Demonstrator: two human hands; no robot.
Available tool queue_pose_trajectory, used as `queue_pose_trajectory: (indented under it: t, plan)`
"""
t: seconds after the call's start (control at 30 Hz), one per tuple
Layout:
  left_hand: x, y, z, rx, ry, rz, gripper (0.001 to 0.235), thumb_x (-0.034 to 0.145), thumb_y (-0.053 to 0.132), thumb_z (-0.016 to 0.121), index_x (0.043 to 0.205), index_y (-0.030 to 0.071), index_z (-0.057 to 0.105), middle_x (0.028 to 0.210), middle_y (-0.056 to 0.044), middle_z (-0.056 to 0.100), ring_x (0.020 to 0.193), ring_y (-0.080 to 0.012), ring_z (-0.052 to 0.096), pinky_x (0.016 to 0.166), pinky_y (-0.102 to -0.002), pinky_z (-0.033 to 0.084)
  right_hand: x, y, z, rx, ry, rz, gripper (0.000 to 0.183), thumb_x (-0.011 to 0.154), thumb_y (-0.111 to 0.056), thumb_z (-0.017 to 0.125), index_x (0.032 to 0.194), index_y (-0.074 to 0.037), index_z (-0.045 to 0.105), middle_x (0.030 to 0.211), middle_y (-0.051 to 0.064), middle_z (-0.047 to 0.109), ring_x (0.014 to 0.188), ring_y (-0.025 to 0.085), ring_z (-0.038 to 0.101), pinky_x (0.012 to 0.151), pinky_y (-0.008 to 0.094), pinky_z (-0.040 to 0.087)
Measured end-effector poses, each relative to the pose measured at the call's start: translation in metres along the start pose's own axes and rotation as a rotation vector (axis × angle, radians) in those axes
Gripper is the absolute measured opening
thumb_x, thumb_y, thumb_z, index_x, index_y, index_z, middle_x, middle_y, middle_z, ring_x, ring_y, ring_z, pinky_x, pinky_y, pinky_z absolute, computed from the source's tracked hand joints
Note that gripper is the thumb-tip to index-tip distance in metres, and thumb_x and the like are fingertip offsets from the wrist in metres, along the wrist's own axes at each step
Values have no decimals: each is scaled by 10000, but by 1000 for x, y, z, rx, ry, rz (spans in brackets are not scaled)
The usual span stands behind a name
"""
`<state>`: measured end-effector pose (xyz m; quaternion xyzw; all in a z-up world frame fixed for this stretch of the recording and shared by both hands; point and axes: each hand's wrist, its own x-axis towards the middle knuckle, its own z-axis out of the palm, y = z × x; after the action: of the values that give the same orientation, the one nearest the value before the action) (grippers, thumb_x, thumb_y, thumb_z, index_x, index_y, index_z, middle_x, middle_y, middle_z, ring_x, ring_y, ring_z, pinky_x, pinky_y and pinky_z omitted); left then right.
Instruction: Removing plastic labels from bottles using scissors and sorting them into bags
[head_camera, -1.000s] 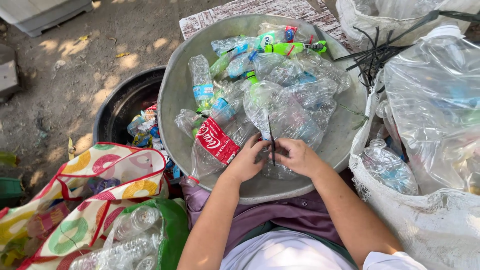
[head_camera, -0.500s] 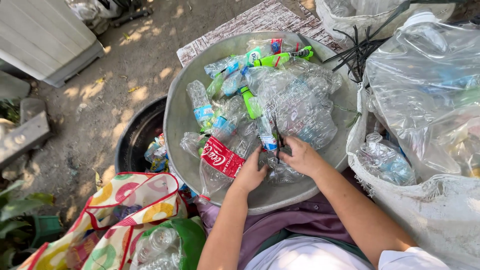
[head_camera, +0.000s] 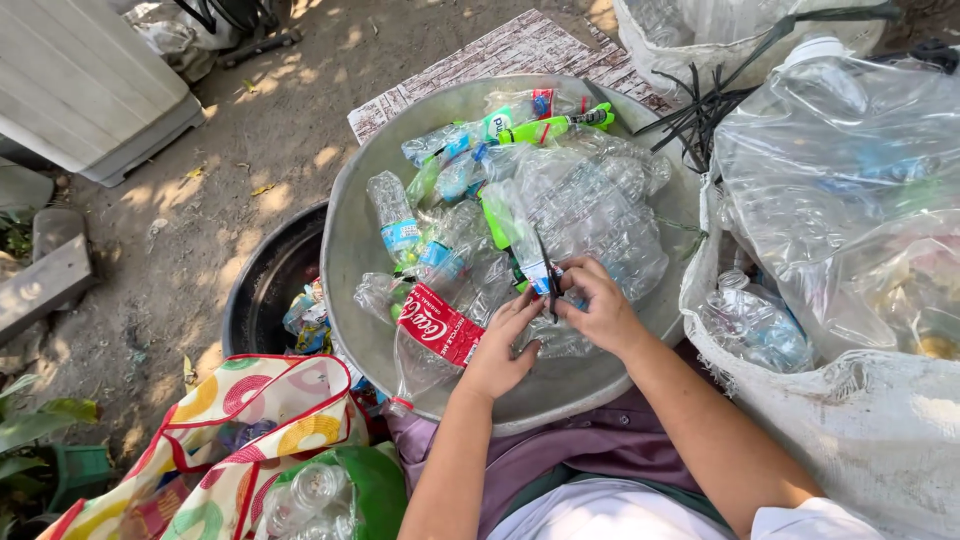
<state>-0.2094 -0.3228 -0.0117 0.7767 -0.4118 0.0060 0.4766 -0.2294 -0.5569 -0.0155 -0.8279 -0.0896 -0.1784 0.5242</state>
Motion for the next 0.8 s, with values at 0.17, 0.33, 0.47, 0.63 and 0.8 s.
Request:
queue_pose_trajectory:
  t: [0.17,0.33,0.47,0.63,0.8]
  plan:
    - [4,13,-7,-129,154,23,494,908,76,697,1389,191,705,1564,-137,570,1437,-391,512,1173,-547,389,1,-5,-1,437,41,67,187,922,-155,830,965,-53,679,1254,92,597,1110,184,678,866,276,607]
    - [5,18,-10,-492,316,1,386,923,-52,666,1300,15,711,1427,-242,641,1296,-383,645,1060,-487,550,0,-8,-3,610,4,3,155,945,-81,799,981,17,684,1100,102,558,1029,189,698,863,292,607]
    - [2,5,-1,-514,430,-62,331,983,22,678,1314,14,664,1385,-168,562,1292,-305,626,1058,-394,562,-12,-12,4,640,-45,50,223,923,-169,813,971,9,688,1106,136,628,1065,194,667,909,302,568]
    - [0,-3,4,-499,492,-73,281,996,64,715,1269,11,681,1260,-161,577,1240,-320,643,1022,-396,580,-16,20,0,476,-201,-21,262,883,-206,864,950,7,727,1184,164,599,1169,252,607,998,345,524]
    - [-3,6,-1,-759,369,-523,1047,848,274,920,1602,27,237,1452,-289,508,1365,-525,554,1102,-718,418,-16,-14,-12,490,-254,6,278,913,-202,825,1003,11,671,1401,156,543,1252,178,554,1025,320,494]
